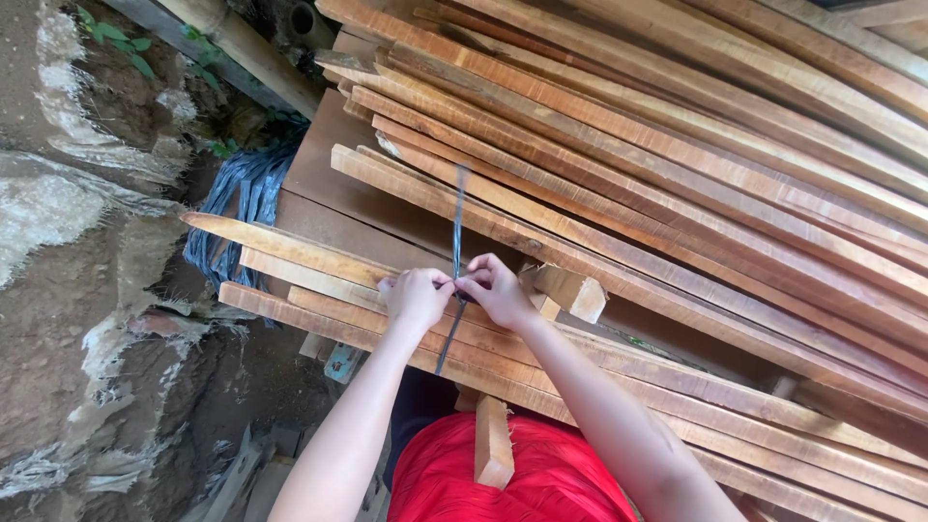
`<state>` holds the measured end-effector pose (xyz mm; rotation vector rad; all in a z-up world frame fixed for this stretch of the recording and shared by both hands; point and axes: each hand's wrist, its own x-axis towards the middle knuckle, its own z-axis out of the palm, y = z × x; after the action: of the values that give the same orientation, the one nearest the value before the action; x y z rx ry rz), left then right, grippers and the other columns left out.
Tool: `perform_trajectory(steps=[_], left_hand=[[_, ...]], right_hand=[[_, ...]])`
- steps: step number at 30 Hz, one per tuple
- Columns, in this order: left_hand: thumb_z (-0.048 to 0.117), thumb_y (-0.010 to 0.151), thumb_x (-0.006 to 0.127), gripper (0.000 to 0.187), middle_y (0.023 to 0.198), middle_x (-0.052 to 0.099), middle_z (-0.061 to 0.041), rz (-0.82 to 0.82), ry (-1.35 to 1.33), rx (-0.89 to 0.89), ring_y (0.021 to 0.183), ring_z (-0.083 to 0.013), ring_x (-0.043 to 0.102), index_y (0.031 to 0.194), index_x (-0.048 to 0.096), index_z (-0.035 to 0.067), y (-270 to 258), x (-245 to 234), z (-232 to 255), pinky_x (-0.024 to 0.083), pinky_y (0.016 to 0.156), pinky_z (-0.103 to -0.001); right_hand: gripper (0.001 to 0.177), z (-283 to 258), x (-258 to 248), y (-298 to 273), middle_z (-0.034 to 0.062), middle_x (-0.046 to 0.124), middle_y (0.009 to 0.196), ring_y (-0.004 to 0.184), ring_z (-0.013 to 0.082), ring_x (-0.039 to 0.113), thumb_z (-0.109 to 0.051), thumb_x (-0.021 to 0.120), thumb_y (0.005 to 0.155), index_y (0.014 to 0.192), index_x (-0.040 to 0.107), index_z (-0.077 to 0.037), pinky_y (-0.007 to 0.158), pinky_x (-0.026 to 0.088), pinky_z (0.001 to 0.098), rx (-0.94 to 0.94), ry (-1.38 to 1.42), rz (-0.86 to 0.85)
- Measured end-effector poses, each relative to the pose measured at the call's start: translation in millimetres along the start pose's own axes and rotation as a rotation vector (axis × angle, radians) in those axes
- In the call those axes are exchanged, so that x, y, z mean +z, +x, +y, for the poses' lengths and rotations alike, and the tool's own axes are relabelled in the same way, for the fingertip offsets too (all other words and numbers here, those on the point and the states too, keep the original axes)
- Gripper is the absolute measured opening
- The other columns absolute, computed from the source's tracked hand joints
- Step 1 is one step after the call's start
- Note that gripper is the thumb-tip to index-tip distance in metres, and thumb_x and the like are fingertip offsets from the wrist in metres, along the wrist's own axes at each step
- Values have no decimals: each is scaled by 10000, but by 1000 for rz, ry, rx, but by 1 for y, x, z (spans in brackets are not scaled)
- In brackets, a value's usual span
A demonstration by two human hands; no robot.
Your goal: Tying together small bundles of wood planks using black plastic strips.
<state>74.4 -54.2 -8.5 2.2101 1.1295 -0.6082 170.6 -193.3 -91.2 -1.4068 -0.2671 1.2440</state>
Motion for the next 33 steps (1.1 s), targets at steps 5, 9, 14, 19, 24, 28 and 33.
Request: perform_trajectory(steps=[5, 9, 14, 19, 24, 28, 33], left_hand=[[403, 915, 700, 219, 893, 774, -23, 48, 8, 154, 1039, -204, 659, 910, 810, 214, 11, 15, -11, 254, 1073, -518], [408, 948, 669, 239, 950, 777, -39, -66, 23, 227, 1111, -213, 642, 990, 791, 207, 20, 22, -23, 198, 1164, -531], [464, 918, 683, 286, 958, 775, -31, -86, 15, 339, 1110, -216, 637, 966, 804, 209, 16, 1, -26, 242, 1130, -474], [490, 891, 696, 305, 984, 778, -31, -31, -15, 437, 1048, -209, 670, 930, 813, 211, 30, 9, -35, 289, 1102, -445], [518, 906, 682, 315, 916, 780, -38, -111, -3, 394, 979, -218, 696, 957, 804, 232, 26, -4, -24, 332, 1106, -421], [506, 900, 685, 307, 940, 778, -20, -97, -22, 417, 970, -219, 699, 949, 811, 230, 39, 9, -32, 338, 1080, -409], [499, 886, 724, 284, 953, 779, -34, -164, -34, 435, 1019, -238, 669, 945, 831, 243, 46, 3, -32, 372, 1084, -388]], right_hand=[[284, -14, 10, -25, 91, 734, 1033, 990, 196, 701, -57, 699, 944, 1213, 618, -16, 874, 559, 319, -320, -368, 33], [255, -19, 15, -29, 126, 709, 1052, 961, 282, 696, -52, 687, 953, 1206, 707, -28, 828, 552, 340, -545, -623, 105], [208, -4, 5, -23, 106, 723, 1047, 945, 265, 705, -140, 688, 960, 1133, 749, -41, 828, 550, 338, -351, -651, 97], [248, 9, -19, -7, 51, 709, 1037, 941, 187, 682, -245, 708, 961, 1066, 778, -32, 855, 531, 321, -137, -480, -22], [331, -5, -10, -10, 7, 689, 940, 906, 152, 610, -303, 761, 970, 976, 740, 27, 853, 506, 332, 43, -434, -184], [358, 4, -5, -14, 43, 707, 875, 833, 159, 641, -321, 798, 871, 1055, 721, -24, 789, 553, 333, -4, -464, 6], [257, -13, -5, -28, 130, 757, 896, 781, 264, 749, -305, 710, 915, 997, 732, -62, 707, 593, 374, -330, -830, 144]])
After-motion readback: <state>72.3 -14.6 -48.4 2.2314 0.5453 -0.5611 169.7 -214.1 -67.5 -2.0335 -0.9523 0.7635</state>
